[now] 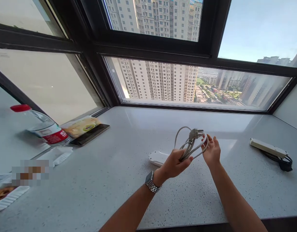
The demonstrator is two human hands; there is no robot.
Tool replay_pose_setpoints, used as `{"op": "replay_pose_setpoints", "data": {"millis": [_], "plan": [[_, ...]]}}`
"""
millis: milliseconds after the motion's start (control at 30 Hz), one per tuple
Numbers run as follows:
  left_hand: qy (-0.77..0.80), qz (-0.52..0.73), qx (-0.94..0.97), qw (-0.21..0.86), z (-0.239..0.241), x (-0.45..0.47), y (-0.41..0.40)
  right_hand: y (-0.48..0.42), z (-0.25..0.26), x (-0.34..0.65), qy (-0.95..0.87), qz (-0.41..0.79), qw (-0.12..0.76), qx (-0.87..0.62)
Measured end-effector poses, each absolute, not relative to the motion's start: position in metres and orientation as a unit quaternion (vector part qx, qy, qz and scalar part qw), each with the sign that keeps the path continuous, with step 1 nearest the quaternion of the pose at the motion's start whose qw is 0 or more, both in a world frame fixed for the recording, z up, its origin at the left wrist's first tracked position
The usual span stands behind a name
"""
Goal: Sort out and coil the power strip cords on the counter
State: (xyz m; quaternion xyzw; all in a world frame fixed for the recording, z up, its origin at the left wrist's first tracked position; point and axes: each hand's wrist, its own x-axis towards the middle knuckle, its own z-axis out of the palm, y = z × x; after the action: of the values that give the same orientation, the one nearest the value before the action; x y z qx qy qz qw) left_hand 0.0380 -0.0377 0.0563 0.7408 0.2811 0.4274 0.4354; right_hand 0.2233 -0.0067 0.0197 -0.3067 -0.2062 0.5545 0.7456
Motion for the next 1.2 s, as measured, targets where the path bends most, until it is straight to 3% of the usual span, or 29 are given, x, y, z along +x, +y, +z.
{"op": "replay_pose_setpoints", "data": {"millis": [267,667,800,933,1067,1200], "plan": [[0.398,0.336,0.82,0.237,0.034,0.062,-0.03,-0.022,0.036,0.211,-0.271,0.606,0.714,-0.222],[0.481,0.206,0.845,0.113,0.021,0.062,-0.026,-0.018,0.024,0.21,-0.335,0.589,0.677,-0.287],[0.468,0.231,0.841,0.143,0.018,0.061,-0.026,-0.016,0.022,0.211,-0.371,0.573,0.667,-0.298],[0.409,0.386,0.8,0.208,0.021,0.057,-0.021,-0.016,0.022,0.208,-0.401,0.554,0.672,-0.284],[0.351,0.536,0.653,0.402,0.035,0.051,-0.016,-0.02,0.012,0.193,-0.443,0.476,0.675,-0.348],[0.225,0.619,0.5,0.562,0.057,0.044,-0.02,-0.032,0.0,0.169,-0.614,0.351,0.602,-0.373]]}}
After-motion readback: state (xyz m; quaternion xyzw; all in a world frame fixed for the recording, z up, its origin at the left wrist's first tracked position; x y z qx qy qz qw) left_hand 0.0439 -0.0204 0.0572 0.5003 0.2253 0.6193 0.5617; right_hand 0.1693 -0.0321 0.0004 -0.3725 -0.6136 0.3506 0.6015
